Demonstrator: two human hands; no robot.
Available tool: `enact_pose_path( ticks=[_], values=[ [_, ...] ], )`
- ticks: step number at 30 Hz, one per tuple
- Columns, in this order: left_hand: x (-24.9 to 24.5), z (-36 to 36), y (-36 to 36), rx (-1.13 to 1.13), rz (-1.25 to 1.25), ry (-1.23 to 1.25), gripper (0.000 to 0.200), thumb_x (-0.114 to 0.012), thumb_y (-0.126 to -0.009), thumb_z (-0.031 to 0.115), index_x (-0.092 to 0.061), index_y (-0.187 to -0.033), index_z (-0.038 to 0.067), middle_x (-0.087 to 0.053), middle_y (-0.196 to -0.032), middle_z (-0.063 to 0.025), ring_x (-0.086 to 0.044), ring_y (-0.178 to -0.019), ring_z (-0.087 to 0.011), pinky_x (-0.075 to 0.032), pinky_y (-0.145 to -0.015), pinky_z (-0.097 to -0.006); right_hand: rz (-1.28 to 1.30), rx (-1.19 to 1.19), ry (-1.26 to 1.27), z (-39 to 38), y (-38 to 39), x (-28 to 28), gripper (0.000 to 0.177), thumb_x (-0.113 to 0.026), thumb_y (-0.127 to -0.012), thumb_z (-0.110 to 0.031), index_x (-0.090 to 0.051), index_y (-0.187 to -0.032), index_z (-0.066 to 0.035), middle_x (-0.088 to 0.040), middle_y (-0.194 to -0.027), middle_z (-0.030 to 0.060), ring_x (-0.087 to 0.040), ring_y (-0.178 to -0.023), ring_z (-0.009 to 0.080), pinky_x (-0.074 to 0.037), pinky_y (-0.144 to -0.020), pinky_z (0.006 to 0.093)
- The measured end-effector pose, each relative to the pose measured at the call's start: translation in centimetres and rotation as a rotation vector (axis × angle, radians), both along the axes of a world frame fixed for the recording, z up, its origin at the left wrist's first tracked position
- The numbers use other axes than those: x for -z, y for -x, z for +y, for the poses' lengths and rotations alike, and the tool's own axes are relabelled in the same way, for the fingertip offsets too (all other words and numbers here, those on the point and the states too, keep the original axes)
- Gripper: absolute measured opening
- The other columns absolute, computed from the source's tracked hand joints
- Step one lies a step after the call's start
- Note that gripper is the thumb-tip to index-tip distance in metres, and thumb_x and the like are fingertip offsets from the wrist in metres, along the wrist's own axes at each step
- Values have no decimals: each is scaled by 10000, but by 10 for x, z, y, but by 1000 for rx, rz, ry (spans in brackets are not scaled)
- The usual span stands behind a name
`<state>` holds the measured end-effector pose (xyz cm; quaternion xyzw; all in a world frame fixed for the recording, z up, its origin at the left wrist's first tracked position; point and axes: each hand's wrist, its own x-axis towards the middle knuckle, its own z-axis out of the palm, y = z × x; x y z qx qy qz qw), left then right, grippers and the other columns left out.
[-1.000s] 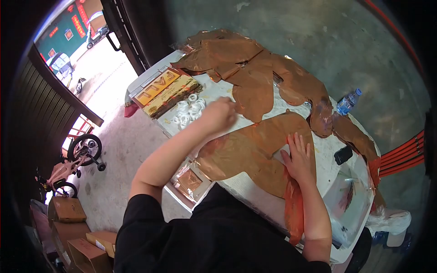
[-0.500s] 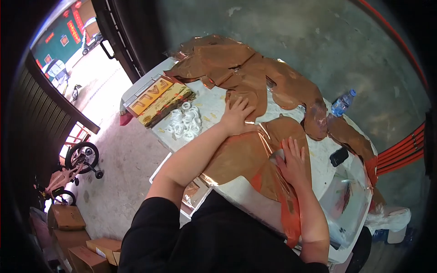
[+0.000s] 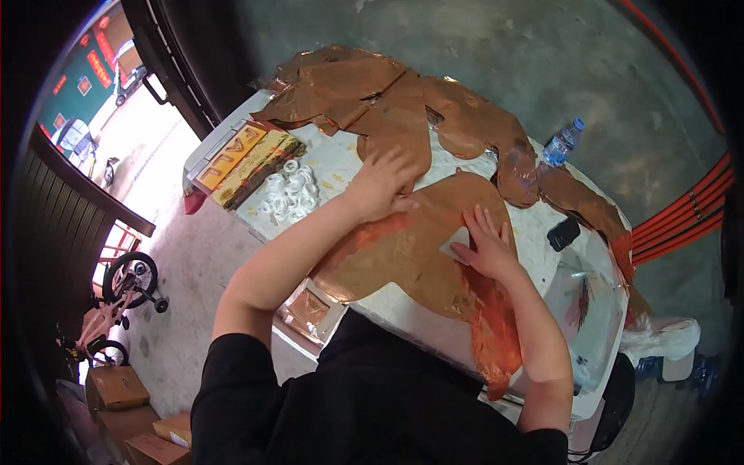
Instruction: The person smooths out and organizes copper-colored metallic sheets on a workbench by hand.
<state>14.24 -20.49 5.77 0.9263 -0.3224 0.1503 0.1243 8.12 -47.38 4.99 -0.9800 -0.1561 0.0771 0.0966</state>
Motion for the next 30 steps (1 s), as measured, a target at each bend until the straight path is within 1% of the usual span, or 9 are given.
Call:
enact_pose_path(
  ticks=[1, 6, 9, 11, 12, 17, 19, 21, 30],
  values=[
    [-3, 2, 6, 138, 177, 14, 662, -590, -787, 512, -451, -1286, 101, -360, -1386, -151, -299, -1309, -342, -238, -1038, -558, 34, -4, 5, -3, -1, -2, 727, -539, -855, -448, -231, -1432, -130, -150, -1503, 141, -99, -1401, 259, -52, -1091, 527],
    [20, 1, 46, 257, 152, -7, 573, -592, -808, 431, -481, -1254, 89, -371, -1383, -140, -320, -1297, -345, -257, -1028, -556, 61, 2, 12, -5, 3, -6, 739, -549, -847, -457, -221, -1440, -163, -122, -1514, 117, -74, -1407, 243, -7, -1084, 538],
    [13, -3, 43, 243, 132, -13, 558, -606, -800, 405, -486, -1245, 90, -379, -1378, -138, -329, -1291, -341, -259, -1028, -555, -67, -47, 37, -9, -12, -16, 635, -578, -836, -424, -389, -1362, -122, -329, -1432, 146, -277, -1347, 272, -171, -1085, 474],
    [7, -9, 31, 246, 119, -35, 553, -611, -797, 394, -484, -1244, 94, -383, -1374, -138, -335, -1287, -338, -259, -1029, -553, 82, 60, -154, -6, -38, -35, 474, -602, -825, -380, -560, -1191, -81, -543, -1224, 175, -509, -1153, 305, -392, -958, 392],
    [6, -13, 21, 200, 110, -18, 543, -617, -792, 391, -491, -1231, 97, -396, -1360, -134, -342, -1282, -334, -259, -1030, -551, -184, 31, -223, -5, -44, -29, 353, -619, -811, -333, -625, -1033, -58, -626, -1027, 171, -599, -960, 326, -483, -794, 374],
    [13, -32, -18, -34, 156, -14, 482, -630, -778, 351, -517, -1177, 104, -450, -1295, -131, -367, -1263, -327, -273, -1021, -543, -331, 42, -252, 12, -111, -21, 372, -615, -799, -326, -596, -1039, -42, -607, -1045, 175, -583, -955, 349, -464, -823, 425],
    [33, -32, -28, -111, -105, 115, 425, -646, -751, 326, -556, -1092, 88, -504, -1186, -144, -408, -1221, -311, -301, -995, -524, -368, 42, -243, 23, -136, -18, 393, -612, -794, -335, -583, -1034, -25, -595, -1069, 169, -580, -941, 359, -462, -836, 426],
    [34, -21, -37, -151, -106, 117, 419, -629, -766, 300, -545, -1123, 97, -496, -1210, -143, -401, -1229, -318, -312, -995, -507, -438, 70, -37, 34, -159, -11, 405, -607, -792, -333, -572, -1057, -29, -557, -1116, 163, -549, -1013, 355, -440, -868, 440],
    [38, -23, -42, -292, -36, 98, 400, -590, -789, 229, -533, -1165, 101, -497, -1229, -140, -423, -1205, -327, -341, -979, -468, -599, 154, 10, 73, -245, 7, 492, -589, -811, -359, -500, -1187, -54, -449, -1301, 160, -422, -1206, 329, -342, -985, 486]
  ],
)
